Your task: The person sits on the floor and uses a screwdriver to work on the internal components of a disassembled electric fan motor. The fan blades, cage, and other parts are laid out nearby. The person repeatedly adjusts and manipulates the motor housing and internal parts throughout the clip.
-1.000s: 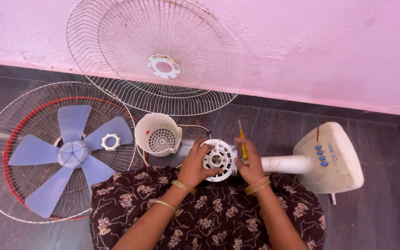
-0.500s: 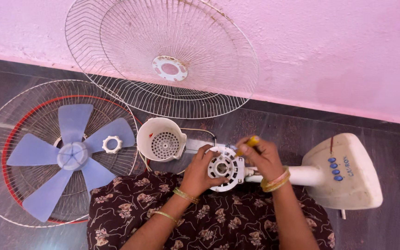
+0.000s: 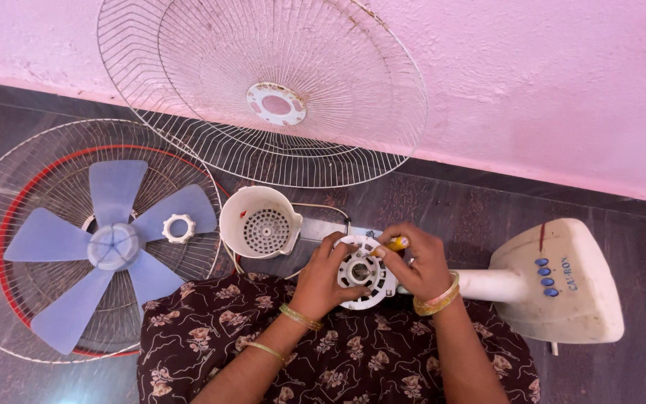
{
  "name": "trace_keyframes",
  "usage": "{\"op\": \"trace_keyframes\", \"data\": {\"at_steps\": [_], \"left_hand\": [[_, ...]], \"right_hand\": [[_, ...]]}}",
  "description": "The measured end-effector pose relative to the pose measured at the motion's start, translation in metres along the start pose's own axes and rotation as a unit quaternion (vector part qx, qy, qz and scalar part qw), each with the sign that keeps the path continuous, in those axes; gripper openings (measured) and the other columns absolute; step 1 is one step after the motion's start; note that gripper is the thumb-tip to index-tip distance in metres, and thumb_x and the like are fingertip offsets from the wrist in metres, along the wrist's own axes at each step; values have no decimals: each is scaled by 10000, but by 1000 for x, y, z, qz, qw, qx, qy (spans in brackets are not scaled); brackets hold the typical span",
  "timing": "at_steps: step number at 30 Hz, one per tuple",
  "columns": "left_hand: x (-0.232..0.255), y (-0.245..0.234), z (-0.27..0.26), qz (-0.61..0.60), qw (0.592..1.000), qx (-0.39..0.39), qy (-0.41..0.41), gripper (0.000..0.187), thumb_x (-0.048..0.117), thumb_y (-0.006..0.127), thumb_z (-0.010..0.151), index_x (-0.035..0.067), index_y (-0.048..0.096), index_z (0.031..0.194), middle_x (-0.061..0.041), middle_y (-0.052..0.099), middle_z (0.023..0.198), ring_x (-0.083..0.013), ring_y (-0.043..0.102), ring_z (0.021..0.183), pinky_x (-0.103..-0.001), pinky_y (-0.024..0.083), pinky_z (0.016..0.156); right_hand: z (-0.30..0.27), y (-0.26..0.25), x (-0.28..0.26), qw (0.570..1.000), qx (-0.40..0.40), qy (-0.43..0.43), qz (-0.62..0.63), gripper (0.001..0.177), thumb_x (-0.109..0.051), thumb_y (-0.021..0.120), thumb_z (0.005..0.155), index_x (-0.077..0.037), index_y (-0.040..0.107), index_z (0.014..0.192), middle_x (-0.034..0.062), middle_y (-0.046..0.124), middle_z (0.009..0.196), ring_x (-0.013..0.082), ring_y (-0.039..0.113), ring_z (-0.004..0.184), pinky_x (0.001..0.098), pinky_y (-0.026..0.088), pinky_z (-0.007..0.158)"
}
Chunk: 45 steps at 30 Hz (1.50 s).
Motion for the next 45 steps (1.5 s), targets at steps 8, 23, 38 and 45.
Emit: {"op": "trace_keyframes", "data": {"at_steps": [8, 23, 38, 45], "left_hand": [[0, 2, 0, -4, 1000, -9, -4, 842, 393, 966, 590, 124, 573, 1285, -147, 456, 1485, -401, 540, 1294, -512, 524, 980], [-1, 2, 0, -9, 1000, -2, 4, 854, 378, 958, 589, 119, 570, 1304, -144, 459, 1482, -405, 536, 1294, -511, 518, 990], [-3, 3, -1, -10, 1000, -1, -3, 837, 346, 952, 598, 129, 568, 1309, -136, 455, 1494, -395, 544, 1282, -499, 526, 974], [-5, 2, -2, -35, 999, 32, 26, 831, 343, 960, 596, 135, 574, 1302, -155, 457, 1500, -411, 529, 1315, -504, 507, 1018]], "right_hand": [[4, 4, -13, 996, -7, -49, -75, 210, -249, 741, 913, -52, 701, 973, 82, 734, 842, 173, 715, 708, 305, 553, 625], [6, 3, -18, 997, -26, -49, -61, 206, -238, 747, 885, -47, 708, 953, 90, 711, 825, 208, 698, 693, 331, 531, 618], [5, 10, -43, 965, -40, -39, -258, 206, -285, 752, 891, -143, 714, 1034, 58, 695, 752, 229, 660, 554, 375, 491, 486], [2, 4, -62, 956, -52, 7, -287, 225, -238, 589, 933, -90, 629, 1097, 121, 718, 841, 340, 698, 690, 451, 523, 569]]}}
Point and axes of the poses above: each hand's wrist, its own z-axis towards the middle knuckle, its own y-axis out of the palm, x = y × z, the point moved 7 cm from there along z, towards the middle knuckle
